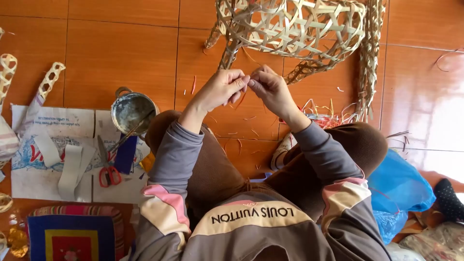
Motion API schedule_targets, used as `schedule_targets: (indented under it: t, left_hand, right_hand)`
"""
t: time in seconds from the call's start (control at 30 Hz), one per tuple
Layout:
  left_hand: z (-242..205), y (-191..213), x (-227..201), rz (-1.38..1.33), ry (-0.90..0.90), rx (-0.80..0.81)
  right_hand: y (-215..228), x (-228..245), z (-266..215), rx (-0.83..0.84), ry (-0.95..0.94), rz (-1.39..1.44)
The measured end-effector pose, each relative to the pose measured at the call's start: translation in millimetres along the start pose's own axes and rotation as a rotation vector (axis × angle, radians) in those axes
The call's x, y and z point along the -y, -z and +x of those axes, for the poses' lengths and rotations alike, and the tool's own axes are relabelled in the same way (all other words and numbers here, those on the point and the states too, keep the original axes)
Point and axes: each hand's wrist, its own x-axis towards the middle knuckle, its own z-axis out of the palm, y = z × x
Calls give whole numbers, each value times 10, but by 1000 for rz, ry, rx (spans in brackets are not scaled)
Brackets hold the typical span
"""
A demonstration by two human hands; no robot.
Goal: Assembling a decorative horse structure by tying bamboo strips together with red string.
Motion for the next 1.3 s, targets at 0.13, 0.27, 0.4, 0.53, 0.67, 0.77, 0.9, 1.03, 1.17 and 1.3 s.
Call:
schedule_targets:
  t: [0.13, 0.27, 0.4, 0.53, 0.67, 0.77, 0.9, 1.03, 1.17, 1.3]
  left_hand:
    - [16, -21, 31, -4, -12, 38]
    - [42, -76, 168, -42, 16, 110]
    - [-23, -15, 71, 114, -24, -67]
    - [-47, 9, 72, 91, 32, -217]
    - [-15, 33, 195, -41, 120, -311]
    - [1, 29, 237, -91, 87, -300]
    - [-22, 9, 172, -7, -29, -234]
    - [-36, 3, 131, 189, -72, -230]
    - [12, 89, 230, 435, -107, -301]
    - [113, 197, 438, 626, -155, -397]
  right_hand:
    - [-178, 272, -33, 14, -29, 246]
    - [-282, 366, -116, -130, -384, 672]
    - [-261, 54, -182, -148, -314, 374]
    - [-251, 106, -170, -202, -175, 88]
    - [-266, 107, -155, -320, 260, -494]
    - [-263, 11, -145, -348, 322, -576]
    - [-212, 44, -104, -365, 235, -365]
    - [-202, 82, -114, -351, 80, -234]
    - [-174, 165, -88, -310, 21, -237]
    - [-136, 62, -114, -294, -78, -222]
